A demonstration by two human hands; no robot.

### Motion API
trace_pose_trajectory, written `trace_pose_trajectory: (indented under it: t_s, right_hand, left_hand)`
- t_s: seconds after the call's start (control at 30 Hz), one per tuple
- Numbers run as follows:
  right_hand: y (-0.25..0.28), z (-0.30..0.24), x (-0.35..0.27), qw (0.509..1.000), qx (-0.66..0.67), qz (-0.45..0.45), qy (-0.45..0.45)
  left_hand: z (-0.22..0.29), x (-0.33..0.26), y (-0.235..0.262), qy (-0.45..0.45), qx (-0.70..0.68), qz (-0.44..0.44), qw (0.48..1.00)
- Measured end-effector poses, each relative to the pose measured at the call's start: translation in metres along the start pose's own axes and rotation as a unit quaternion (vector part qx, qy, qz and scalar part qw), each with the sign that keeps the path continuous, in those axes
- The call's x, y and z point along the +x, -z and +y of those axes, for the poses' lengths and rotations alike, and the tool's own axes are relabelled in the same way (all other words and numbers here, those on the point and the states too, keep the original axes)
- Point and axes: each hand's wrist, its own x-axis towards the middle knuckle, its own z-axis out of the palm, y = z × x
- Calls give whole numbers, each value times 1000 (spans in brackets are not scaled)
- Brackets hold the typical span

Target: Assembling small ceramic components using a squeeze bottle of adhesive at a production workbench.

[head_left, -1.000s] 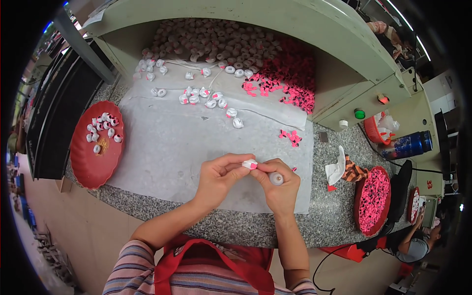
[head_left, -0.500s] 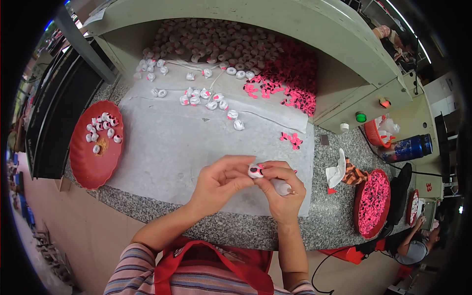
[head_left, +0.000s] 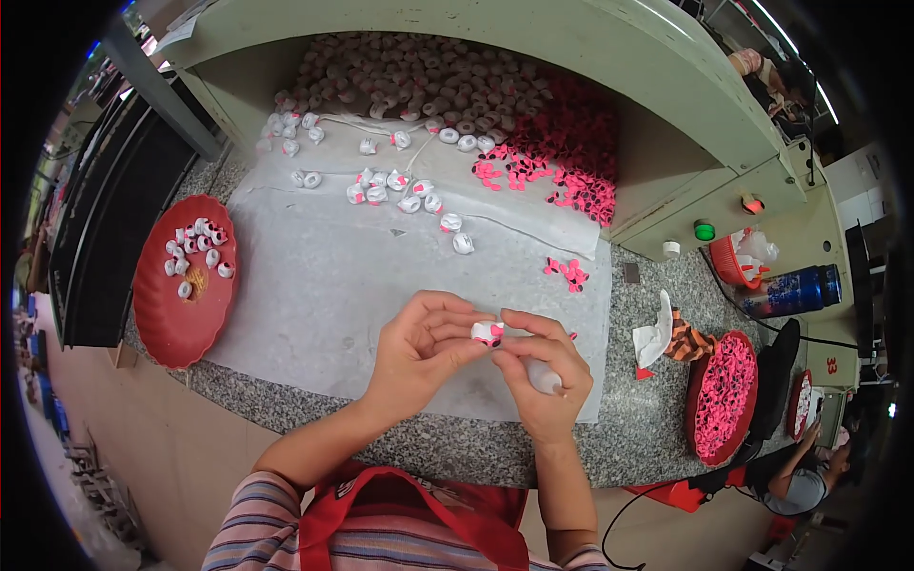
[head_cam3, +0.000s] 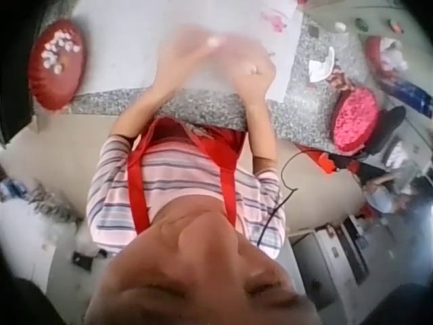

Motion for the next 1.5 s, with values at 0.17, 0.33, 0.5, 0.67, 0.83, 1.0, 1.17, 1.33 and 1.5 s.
trace_pose_trajectory:
  t_s: [0.17,0.33,0.5,0.67,0.83,1.0,1.17,1.33,1.5]
  right_hand:
    - [-2,-2,-4,985,55,17,-160]
    - [-2,1,-6,989,18,10,-144]
    - [-5,3,-8,992,5,23,-123]
    - [-9,1,-8,994,-24,39,-100]
    - [-11,1,-10,993,-15,54,-103]
    - [-11,1,-10,991,-16,58,-115]
    - [-13,1,-9,991,9,65,-119]
    - [-12,3,-12,987,34,72,-139]
    - [-8,0,-7,977,101,50,-182]
  left_hand:
    - [-8,-3,3,-82,133,-3,988]
    - [-3,-6,-1,-205,347,18,915]
    - [-5,-4,0,-271,410,28,871]
    - [-6,-5,0,-266,412,34,871]
    - [-7,-6,-1,-243,402,28,882]
    - [-7,-6,-1,-237,397,28,886]
    - [-7,-7,0,-231,392,29,890]
    - [-8,-6,-2,-273,384,38,881]
    - [-7,-6,-1,-189,280,35,941]
